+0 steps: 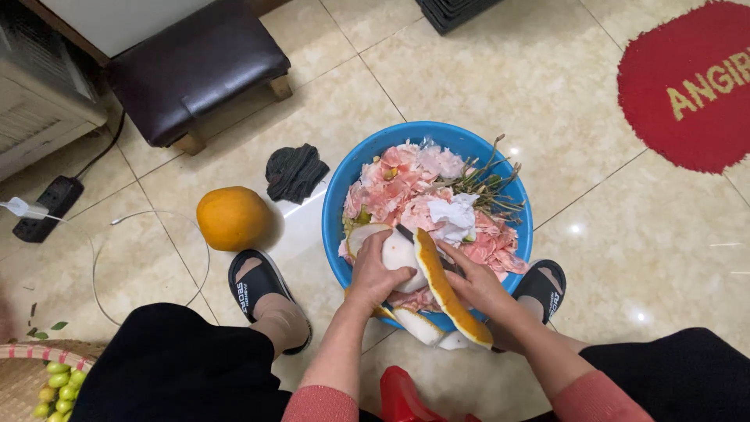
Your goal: Peeling a pomelo using a knife and hands
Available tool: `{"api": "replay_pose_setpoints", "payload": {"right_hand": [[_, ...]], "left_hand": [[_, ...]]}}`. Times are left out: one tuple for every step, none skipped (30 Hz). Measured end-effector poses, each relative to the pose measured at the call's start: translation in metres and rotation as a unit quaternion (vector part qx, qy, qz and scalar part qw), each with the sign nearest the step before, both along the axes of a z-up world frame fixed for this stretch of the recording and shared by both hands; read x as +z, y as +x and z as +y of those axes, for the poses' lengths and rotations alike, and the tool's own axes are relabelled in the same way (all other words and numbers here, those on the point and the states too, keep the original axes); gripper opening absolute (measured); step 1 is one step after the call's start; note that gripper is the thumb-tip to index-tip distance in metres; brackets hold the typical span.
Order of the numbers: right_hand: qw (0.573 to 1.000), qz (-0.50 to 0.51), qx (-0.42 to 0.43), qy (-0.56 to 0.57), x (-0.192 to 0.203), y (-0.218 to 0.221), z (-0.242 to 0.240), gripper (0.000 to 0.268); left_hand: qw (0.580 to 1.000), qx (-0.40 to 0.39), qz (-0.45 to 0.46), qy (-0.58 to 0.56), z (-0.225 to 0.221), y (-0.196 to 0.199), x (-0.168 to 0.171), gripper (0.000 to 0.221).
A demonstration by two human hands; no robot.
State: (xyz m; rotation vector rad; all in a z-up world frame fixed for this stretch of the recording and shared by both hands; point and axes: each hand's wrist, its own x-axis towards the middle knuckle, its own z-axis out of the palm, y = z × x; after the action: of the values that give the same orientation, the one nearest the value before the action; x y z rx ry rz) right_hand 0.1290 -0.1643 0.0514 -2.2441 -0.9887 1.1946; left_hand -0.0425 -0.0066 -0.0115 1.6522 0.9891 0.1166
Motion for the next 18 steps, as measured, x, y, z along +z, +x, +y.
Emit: {"api": "replay_pose_setpoints", "payload": {"right_hand": [[1.0,0.0,0.002,0.001,-0.009,0.002,-0.01,0.065],[1.0,-0.005,-0.013,-0.023,-0.018,0.004,-0.019,0.065],[0.998,-0.009,-0.026,-0.05,-0.027,0.004,-0.03,0.065],[0.998,-0.007,-0.024,-0.05,-0.038,0.007,-0.025,0.065],[1.0,-0.01,-0.008,-0.025,-0.047,0.013,-0.024,0.064],[1.0,-0.013,0.007,0.001,-0.056,0.019,-0.023,0.063],[1.0,-0.014,0.007,0.001,-0.045,0.016,-0.009,0.063],[0.999,0.034,-0.007,0.039,-0.034,0.013,0.006,0.064],[0.993,0.083,-0.021,0.08,-0.024,0.007,0.023,0.064],[0.993,0.083,-0.02,0.083,-0.028,0.004,0.023,0.064],[0.978,0.169,-0.08,0.089,-0.031,0.004,0.022,0.061],[0.953,0.254,-0.138,0.094,-0.036,0.004,0.022,0.058],[0.954,0.251,-0.135,0.095,-0.032,0.009,0.021,0.058],[0.974,0.175,-0.063,0.132,-0.029,0.013,0.02,0.059],[0.981,0.103,0.009,0.166,-0.028,0.011,0.017,0.061],[0.98,0.107,0.011,0.165,-0.027,0.014,0.022,0.061],[0.975,0.087,0.041,0.199,-0.024,0.017,0.024,0.066],[0.968,0.067,0.071,0.233,-0.021,0.019,0.026,0.072]], "left_hand": [[1.0,0.002,0.0,0.001,0.001,0.001,-0.006,0.099],[1.0,0.007,-0.005,-0.002,0.002,0.001,-0.011,0.1],[1.0,0.012,-0.01,-0.007,0.001,0.0,-0.018,0.101],[1.0,0.015,-0.008,-0.007,0.004,-0.003,-0.017,0.101],[1.0,0.011,-0.011,-0.003,0.002,-0.002,-0.016,0.098],[1.0,0.007,-0.013,0.001,0.0,0.0,-0.015,0.096],[1.0,0.006,-0.014,0.001,-0.002,0.0,-0.021,0.096],[1.0,0.014,-0.018,0.001,-0.004,0.001,-0.026,0.097],[1.0,0.023,-0.02,0.004,-0.004,-0.001,-0.031,0.099],[1.0,0.023,-0.02,0.007,-0.002,-0.005,-0.03,0.099],[0.999,0.028,-0.03,-0.003,-0.001,-0.006,-0.029,0.1],[0.999,0.033,-0.041,-0.014,0.0,-0.007,-0.028,0.101],[0.998,0.036,-0.044,-0.013,0.002,-0.005,-0.015,0.101],[0.997,0.039,-0.066,-0.015,0.004,-0.004,-0.003,0.1],[0.996,0.043,-0.081,-0.018,0.004,-0.01,0.008,0.099],[0.996,0.046,-0.078,-0.019,0.013,-0.01,0.016,0.099],[0.994,0.049,-0.095,-0.013,0.02,-0.01,0.023,0.105],[0.992,0.053,-0.112,-0.008,0.026,-0.009,0.031,0.111]]}}
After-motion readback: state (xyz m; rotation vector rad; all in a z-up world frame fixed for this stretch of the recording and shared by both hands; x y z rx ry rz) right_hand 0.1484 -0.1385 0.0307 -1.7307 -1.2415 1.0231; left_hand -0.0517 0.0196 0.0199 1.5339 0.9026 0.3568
